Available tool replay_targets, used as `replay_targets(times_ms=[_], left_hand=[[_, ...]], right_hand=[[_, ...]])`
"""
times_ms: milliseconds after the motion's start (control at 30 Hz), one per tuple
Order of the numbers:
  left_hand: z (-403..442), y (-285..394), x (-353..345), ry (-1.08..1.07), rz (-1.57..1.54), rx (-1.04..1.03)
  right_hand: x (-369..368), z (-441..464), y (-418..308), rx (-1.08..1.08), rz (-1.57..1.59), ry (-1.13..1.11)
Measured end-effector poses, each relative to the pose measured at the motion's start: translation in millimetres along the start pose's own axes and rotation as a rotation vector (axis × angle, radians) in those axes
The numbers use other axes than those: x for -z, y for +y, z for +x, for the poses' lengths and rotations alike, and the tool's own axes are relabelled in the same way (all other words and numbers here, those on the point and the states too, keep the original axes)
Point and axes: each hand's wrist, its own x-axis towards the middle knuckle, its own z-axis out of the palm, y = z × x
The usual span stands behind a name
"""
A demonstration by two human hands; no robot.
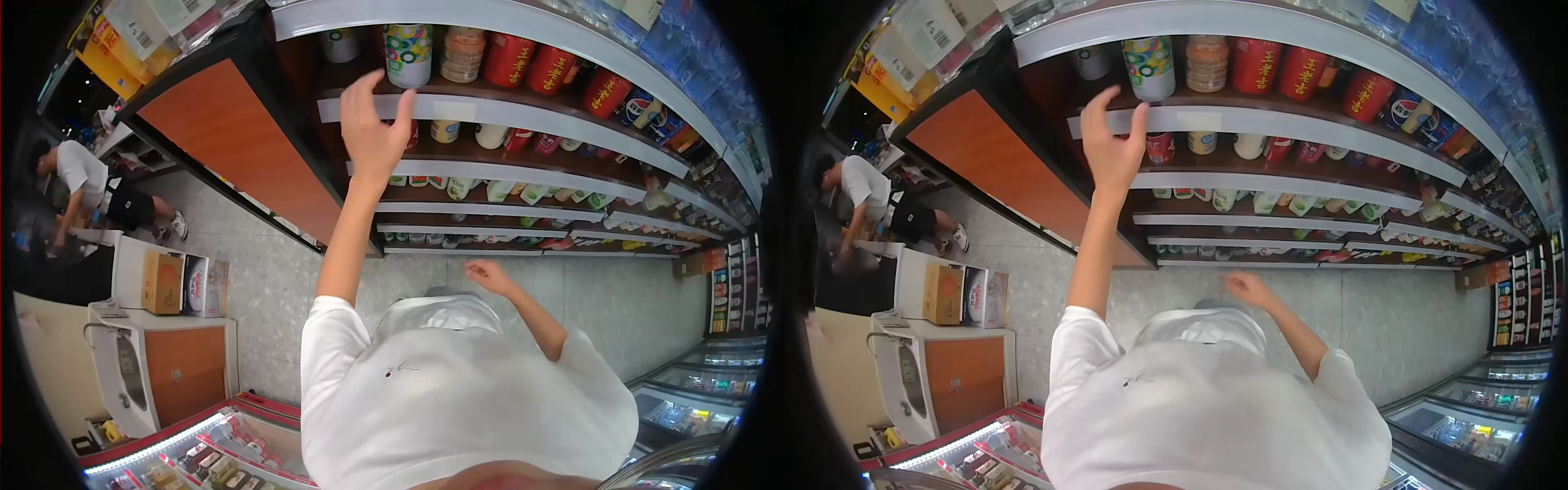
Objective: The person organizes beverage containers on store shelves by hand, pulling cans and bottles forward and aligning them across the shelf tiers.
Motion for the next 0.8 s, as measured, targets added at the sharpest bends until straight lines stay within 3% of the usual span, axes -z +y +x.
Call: replay_targets(times_ms=[67, 100, 233, 300, 367, 467, 567, 667, 800], left_hand=[[24, 18, -23, 0.122, 0.018, 0.086], [21, -5, 7, 0.027, 0.058, 0.08], [49, -13, -3, -0.009, 0.068, 0.147], [58, -21, 0, -0.234, 0.005, 0.281], [54, -29, -9, -0.221, -0.054, 0.26], [46, -29, -4, -0.081, -0.035, 0.261], [46, -27, 18, -0.085, 0.032, 0.378], [44, -38, 21, 0.005, 0.126, 0.352], [44, -55, 18, 0.065, 0.193, 0.235]], right_hand=[[23, -11, 32, -0.02, 0.056, 0.078], [-48, -11, 24, -0.04, 0.152, 0.045], [-35, 6, 33, -0.157, 0.204, 0.118], [-42, 8, 18, -0.208, 0.163, 0.114], [-41, 12, -8, -0.11, -0.045, 0.027], [-43, 5, -23, -0.092, 0.0, 0.083], [-35, -10, -9, -0.103, 0.094, 0.099], [-26, -21, 1, -0.184, 0.089, 0.091], [-19, -10, 36, -0.125, 0.071, 0.098]])
